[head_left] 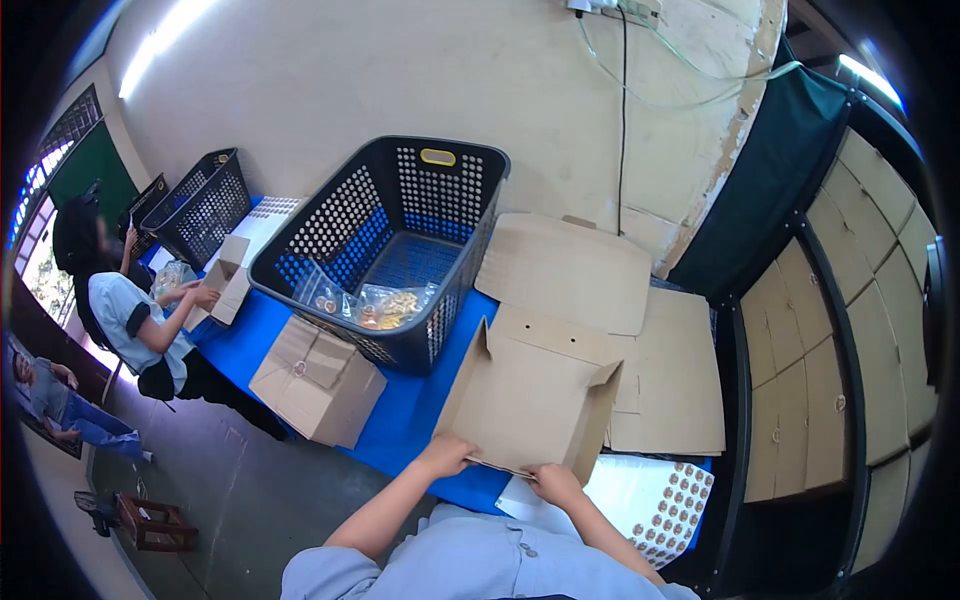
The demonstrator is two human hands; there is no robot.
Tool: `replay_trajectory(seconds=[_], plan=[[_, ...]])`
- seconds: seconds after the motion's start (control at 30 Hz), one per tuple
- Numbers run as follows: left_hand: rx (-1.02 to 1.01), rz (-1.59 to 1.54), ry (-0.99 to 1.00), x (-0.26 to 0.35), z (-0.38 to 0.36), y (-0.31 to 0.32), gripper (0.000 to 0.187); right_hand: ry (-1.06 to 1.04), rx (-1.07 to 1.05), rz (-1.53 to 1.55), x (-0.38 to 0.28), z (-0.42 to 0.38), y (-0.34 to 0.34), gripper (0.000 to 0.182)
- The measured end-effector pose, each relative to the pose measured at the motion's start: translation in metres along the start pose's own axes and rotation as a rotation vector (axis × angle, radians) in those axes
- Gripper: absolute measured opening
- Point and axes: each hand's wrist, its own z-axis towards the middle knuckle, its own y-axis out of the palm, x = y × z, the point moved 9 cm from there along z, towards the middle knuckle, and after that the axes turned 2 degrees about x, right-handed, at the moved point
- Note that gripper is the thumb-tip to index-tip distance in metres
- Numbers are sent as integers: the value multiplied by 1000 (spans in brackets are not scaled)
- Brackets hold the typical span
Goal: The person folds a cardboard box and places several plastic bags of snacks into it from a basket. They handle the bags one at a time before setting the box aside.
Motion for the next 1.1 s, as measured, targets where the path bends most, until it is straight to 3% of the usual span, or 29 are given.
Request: replay_trajectory(seconds=[0.03, 0.1, 0.2, 0.23, 0.33, 0.37, 0.4, 0.47, 0.5, 0.57, 0.63, 0.67, 0.8, 0.87, 0.9, 0.97, 1.03, 1.1], plan=[[172, -71, 108, 12, -5, -20, 39, -45, 119, 61, -8, -4, -13, 31], [368, -116, 87, 12, -7, -52, 53, -82, 195, 30, -17, -7, -25, 29], [695, 93, -188, -19, -11, -90, 51, -171, 294, -67, -21, -3, -25, 26], [695, 91, -186, -33, -3, -75, 51, -217, 325, -124, -23, -2, -26, 23], [413, -424, -471, -91, 24, -22, 56, -211, 307, -139, -20, 7, -28, 25], [399, -398, -446, -87, 27, -26, 56, -214, 277, -147, -17, 10, -25, 26], [467, -263, -394, -77, 25, -41, 56, -203, 299, -139, -15, 10, -28, 26], [696, -55, -223, -27, 9, -91, 54, -163, 135, -86, -10, 11, -11, 38], [698, -50, -227, -10, 3, -115, 54, -169, 136, -84, -13, 9, -13, 38], [780, 57, 126, 47, -13, -170, 48, -81, 85, 129, -15, 2, -15, 50], [944, 238, 315, 69, -38, -230, 40, -25, -1, 262, -21, 4, -18, 57], [1011, 251, 342, 67, -49, -264, 37, -24, 110, 333, -24, 8, -31, 56], [1147, 321, 206, 6, -74, -377, 26, -93, 427, 315, -71, 37, -114, 46], [1116, 276, 89, -49, -72, -411, 24, -150, 571, 244, -112, 57, -164, 40], [1079, 228, -15, -82, -70, -422, 22, -181, 626, 236, -131, 68, -187, 37], [1043, 209, -35, -133, -69, -433, 22, -216, 682, 225, -165, 95, -222, 34], [957, 169, -44, -172, -62, -434, 22, -361, 897, 24, -208, 112, -261, 30], [867, 52, -32, -197, -54, -428, 23, -427, 913, -39, -247, 138, -288, 29]])
